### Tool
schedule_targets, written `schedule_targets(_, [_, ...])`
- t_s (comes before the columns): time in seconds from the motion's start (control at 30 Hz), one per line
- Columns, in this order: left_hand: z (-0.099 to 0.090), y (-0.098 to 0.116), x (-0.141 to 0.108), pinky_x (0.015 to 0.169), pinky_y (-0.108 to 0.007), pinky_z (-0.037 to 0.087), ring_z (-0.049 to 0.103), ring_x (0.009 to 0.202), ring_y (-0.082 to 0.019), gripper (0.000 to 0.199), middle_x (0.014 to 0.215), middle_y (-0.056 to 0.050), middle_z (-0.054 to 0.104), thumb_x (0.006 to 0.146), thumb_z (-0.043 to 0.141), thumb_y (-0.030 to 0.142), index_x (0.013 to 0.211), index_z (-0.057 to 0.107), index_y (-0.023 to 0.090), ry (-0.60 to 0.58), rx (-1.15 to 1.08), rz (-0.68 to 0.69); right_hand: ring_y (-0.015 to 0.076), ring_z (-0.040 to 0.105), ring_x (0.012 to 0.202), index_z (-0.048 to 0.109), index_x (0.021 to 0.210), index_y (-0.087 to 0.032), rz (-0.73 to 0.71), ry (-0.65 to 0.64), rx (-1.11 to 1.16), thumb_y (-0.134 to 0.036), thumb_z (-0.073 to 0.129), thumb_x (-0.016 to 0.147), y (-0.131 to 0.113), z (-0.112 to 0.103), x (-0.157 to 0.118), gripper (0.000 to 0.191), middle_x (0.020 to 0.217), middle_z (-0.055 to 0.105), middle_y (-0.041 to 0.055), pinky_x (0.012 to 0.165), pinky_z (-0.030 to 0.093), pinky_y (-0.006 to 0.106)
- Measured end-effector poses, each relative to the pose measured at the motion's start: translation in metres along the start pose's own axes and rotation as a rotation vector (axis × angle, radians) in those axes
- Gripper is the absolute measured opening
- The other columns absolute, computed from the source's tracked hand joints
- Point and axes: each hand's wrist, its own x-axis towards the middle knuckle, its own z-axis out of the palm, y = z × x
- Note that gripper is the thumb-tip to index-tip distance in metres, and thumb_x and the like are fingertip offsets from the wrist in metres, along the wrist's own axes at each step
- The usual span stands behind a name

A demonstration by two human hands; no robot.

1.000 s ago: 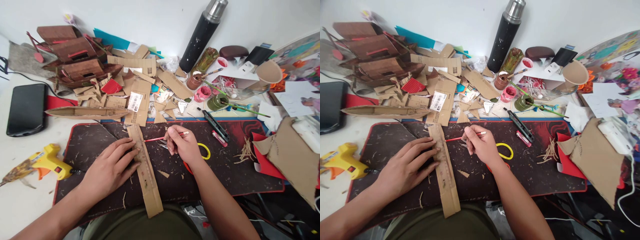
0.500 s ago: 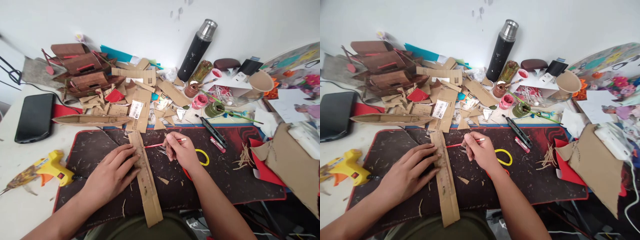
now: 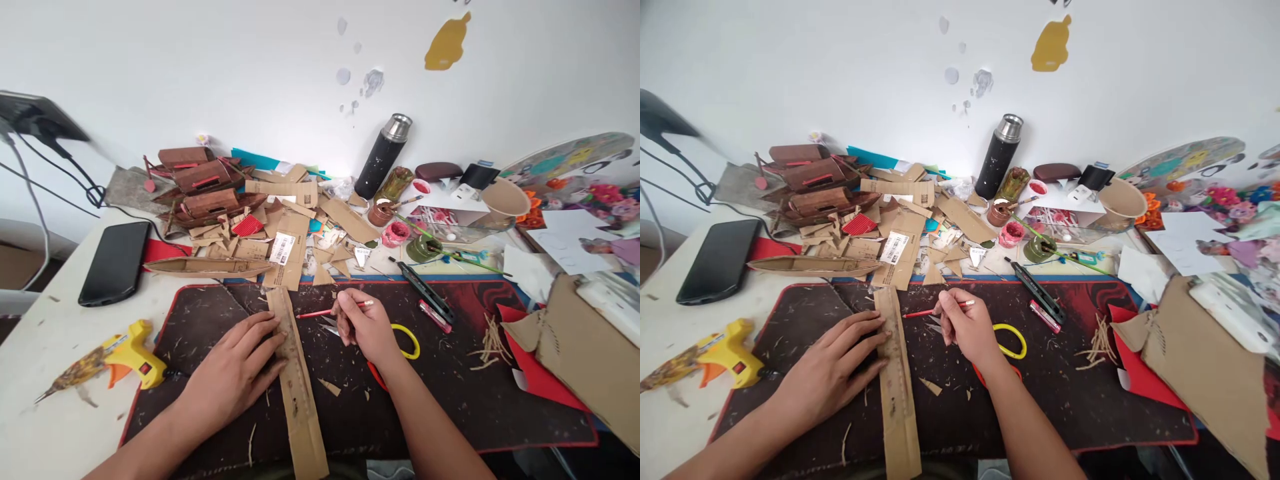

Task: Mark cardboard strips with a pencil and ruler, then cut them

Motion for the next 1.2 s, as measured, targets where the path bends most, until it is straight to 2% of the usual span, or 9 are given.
schedule_targets(0.23, [0.001, 0.001, -0.001, 0.11, -0.047, 0.06, 0.073, 0.128, -0.032, 0.026, 0.128, -0.015, 0.08, 0.11, 0.063, 0.029, 0.129, 0.075, 0.017, 0.016, 0.047, 0.01, 0.011, 0.048, 0.035, 0.066, 0.076, -0.02, -0.035, 0.016, 0.056, -0.08, 0.079, 0.088, 0.003, -0.002, 0.001, 0.062, 0.047, 0.053, -0.0059, 0.037, 0.03, 0.021])
schedule_targets(0.47, [-0.001, 0.001, 0.001, 0.104, -0.046, 0.059, 0.074, 0.117, -0.031, 0.026, 0.123, -0.014, 0.08, 0.111, 0.062, 0.029, 0.13, 0.074, 0.016, 0.021, 0.104, 0.036, 0.0108, 0.048, 0.036, 0.067, 0.076, -0.02, -0.049, 0.015, 0.09, -0.079, 0.081, 0.087, 0.004, -0.002, 0.002, 0.061, 0.047, 0.053, -0.0057, 0.038, 0.033, 0.021])
schedule_targets(0.67, [-0.002, 0.002, 0.001, 0.098, -0.043, 0.06, 0.075, 0.106, -0.028, 0.021, 0.11, -0.01, 0.081, 0.109, 0.064, 0.029, 0.125, 0.076, 0.021, 0.044, 0.11, 0.008, 0.011, 0.049, 0.037, 0.067, 0.077, -0.02, -0.053, -0.002, 0.076, -0.08, 0.079, 0.087, 0.004, -0.002, 0.001, 0.062, 0.048, 0.055, -0.005, 0.039, 0.033, 0.021])
schedule_targets(0.8, [-0.004, 0.001, -0.001, 0.099, -0.044, 0.06, 0.076, 0.105, -0.028, 0.02, 0.112, -0.01, 0.081, 0.108, 0.064, 0.028, 0.122, 0.077, 0.022, 0.042, 0.118, 0.006, 0.0114, 0.049, 0.038, 0.067, 0.077, -0.02, -0.062, -0.011, 0.061, -0.08, 0.078, 0.088, 0.005, -0.001, 0.002, 0.062, 0.048, 0.055, -0.0049, 0.039, 0.035, 0.022])
schedule_targets(0.9, [-0.009, 0.005, -0.003, 0.101, -0.045, 0.06, 0.077, 0.108, -0.028, 0.025, 0.116, -0.011, 0.082, 0.111, 0.058, 0.029, 0.125, 0.077, 0.022, 0.017, 0.145, 0.018, 0.0114, 0.048, 0.038, 0.067, 0.077, -0.021, -0.064, -0.015, 0.06, -0.08, 0.078, 0.088, 0.006, 0.0, 0.003, 0.061, 0.048, 0.054, -0.0052, 0.039, 0.035, 0.022])
schedule_targets(1.0, [-0.016, 0.014, -0.005, 0.104, -0.045, 0.059, 0.076, 0.115, -0.029, 0.033, 0.128, -0.013, 0.082, 0.115, 0.052, 0.032, 0.136, 0.074, 0.021, -0.016, 0.182, 0.049, 0.0107, 0.047, 0.038, 0.067, 0.077, -0.02, -0.068, -0.009, 0.088, -0.081, 0.079, 0.086, 0.005, -0.001, 0.002, 0.062, 0.048, 0.053, -0.0057, 0.038, 0.034, 0.021])
schedule_targets(1.2, [-0.018, 0.035, -0.004, 0.114, -0.042, 0.054, 0.07, 0.135, -0.029, 0.038, 0.151, -0.01, 0.075, 0.113, 0.056, 0.033, 0.145, 0.07, 0.02, -0.081, 0.141, 0.201, 0.011, 0.048, 0.037, 0.066, 0.077, -0.021, -0.067, 0.026, 0.081, -0.082, 0.079, 0.086, 0.003, 0.0, 0.001, 0.063, 0.048, 0.053, -0.0054, 0.037, 0.032, 0.021])
